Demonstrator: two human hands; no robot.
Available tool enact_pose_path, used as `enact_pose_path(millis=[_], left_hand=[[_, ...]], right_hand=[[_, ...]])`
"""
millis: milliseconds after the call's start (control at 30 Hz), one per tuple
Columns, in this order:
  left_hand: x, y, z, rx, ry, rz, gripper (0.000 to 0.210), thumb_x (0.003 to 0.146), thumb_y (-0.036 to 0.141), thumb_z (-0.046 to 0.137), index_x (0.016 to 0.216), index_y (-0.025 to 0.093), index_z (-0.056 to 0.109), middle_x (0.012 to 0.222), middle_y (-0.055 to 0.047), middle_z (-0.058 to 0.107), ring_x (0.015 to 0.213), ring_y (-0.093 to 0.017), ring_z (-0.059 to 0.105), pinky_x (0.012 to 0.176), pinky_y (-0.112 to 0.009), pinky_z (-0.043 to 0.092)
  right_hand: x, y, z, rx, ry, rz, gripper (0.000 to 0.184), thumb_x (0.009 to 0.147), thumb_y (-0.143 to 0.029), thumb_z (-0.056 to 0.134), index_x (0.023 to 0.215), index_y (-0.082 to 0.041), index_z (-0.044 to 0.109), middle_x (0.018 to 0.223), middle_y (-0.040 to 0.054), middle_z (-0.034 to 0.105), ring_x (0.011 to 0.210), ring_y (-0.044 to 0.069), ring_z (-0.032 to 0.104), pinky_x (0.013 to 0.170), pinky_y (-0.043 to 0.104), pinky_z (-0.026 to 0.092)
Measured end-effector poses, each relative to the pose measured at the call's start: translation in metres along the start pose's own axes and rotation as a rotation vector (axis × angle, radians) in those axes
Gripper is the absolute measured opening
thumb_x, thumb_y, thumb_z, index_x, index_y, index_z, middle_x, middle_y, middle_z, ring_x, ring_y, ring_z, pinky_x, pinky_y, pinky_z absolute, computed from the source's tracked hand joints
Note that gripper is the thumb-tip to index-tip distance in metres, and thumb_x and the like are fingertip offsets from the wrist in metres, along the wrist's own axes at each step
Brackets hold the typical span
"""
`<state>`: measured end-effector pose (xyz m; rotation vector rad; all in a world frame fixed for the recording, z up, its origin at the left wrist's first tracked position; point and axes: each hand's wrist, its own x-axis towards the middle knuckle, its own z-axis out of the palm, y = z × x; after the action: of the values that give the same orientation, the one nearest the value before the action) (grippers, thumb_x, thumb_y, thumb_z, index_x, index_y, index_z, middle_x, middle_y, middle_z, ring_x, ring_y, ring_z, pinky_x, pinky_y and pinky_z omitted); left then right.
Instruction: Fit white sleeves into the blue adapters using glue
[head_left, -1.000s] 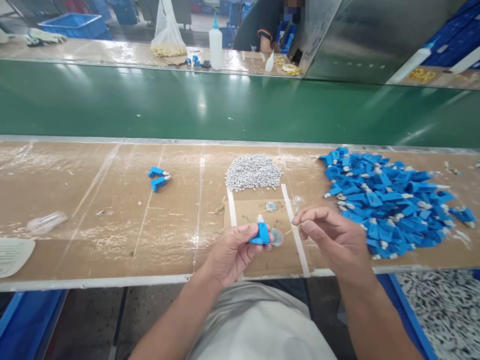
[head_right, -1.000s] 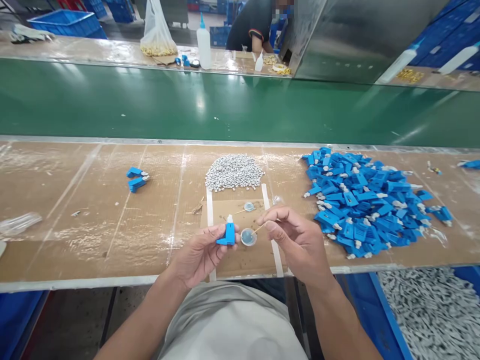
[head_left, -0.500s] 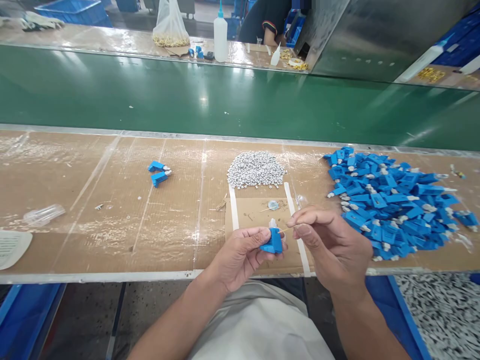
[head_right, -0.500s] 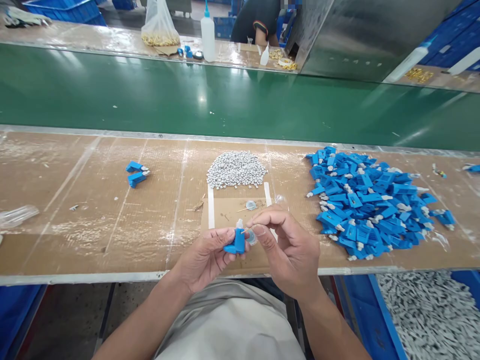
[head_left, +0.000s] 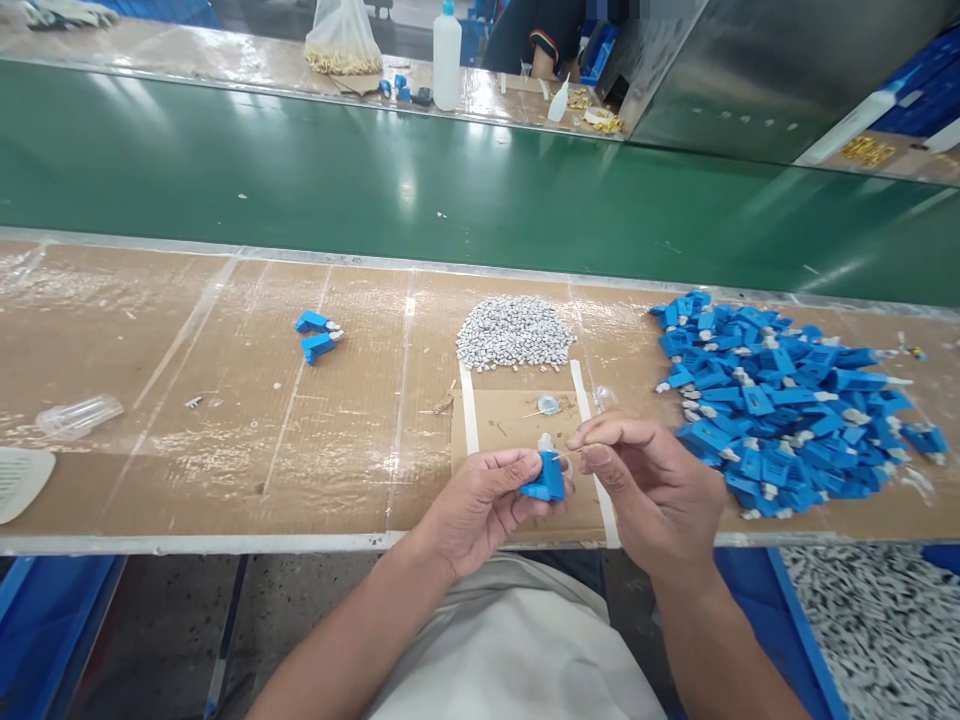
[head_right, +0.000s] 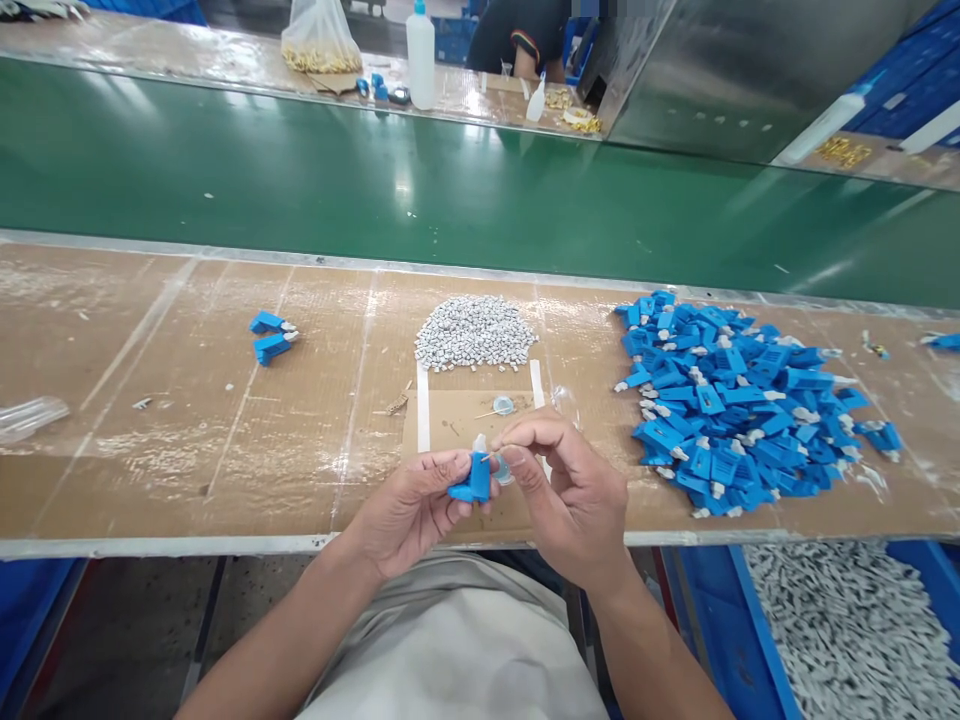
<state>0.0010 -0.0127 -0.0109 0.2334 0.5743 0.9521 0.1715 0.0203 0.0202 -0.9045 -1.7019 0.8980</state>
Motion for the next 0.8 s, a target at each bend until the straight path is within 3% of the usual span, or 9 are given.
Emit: enact_pose_path(millis=[233, 533, 800], left_hand=[[0.001, -0.003, -0.002, -0.015, -0.040, 0.006, 0.026, 0.087, 0.031, 0.078, 0.093, 0.005, 0.078, 0.085, -0.010, 0.072, 0.070, -0.009, 0.065, 0.064, -0.012, 0.053], [0.000, 0.000, -0.013, -0.078, -0.031, -0.006, 0.026, 0.086, 0.026, 0.078, 0.101, 0.005, 0.078, 0.093, -0.012, 0.075, 0.076, -0.013, 0.071, 0.068, -0.014, 0.056], [0.002, 0.000, -0.023, -0.144, 0.005, -0.029, 0.027, 0.085, 0.024, 0.077, 0.102, 0.003, 0.077, 0.088, -0.012, 0.074, 0.075, -0.014, 0.073, 0.068, -0.014, 0.057]], right_hand=[[-0.005, 0.001, 0.002, -0.026, -0.031, -0.009, 0.012, 0.099, -0.013, 0.060, 0.100, -0.022, 0.066, 0.091, 0.0036, 0.067, 0.084, 0.019, 0.066, 0.073, 0.034, 0.053], [-0.001, 0.006, -0.012, 0.069, 0.177, 0.051, 0.010, 0.095, -0.016, 0.066, 0.096, -0.023, 0.072, 0.095, 0.0046, 0.063, 0.094, 0.021, 0.060, 0.076, 0.034, 0.049], [-0.025, 0.042, -0.021, -0.202, -0.002, 0.197, 0.006, 0.095, -0.024, 0.069, 0.098, -0.024, 0.074, 0.095, 0.0016, 0.065, 0.091, 0.019, 0.060, 0.079, 0.033, 0.045]])
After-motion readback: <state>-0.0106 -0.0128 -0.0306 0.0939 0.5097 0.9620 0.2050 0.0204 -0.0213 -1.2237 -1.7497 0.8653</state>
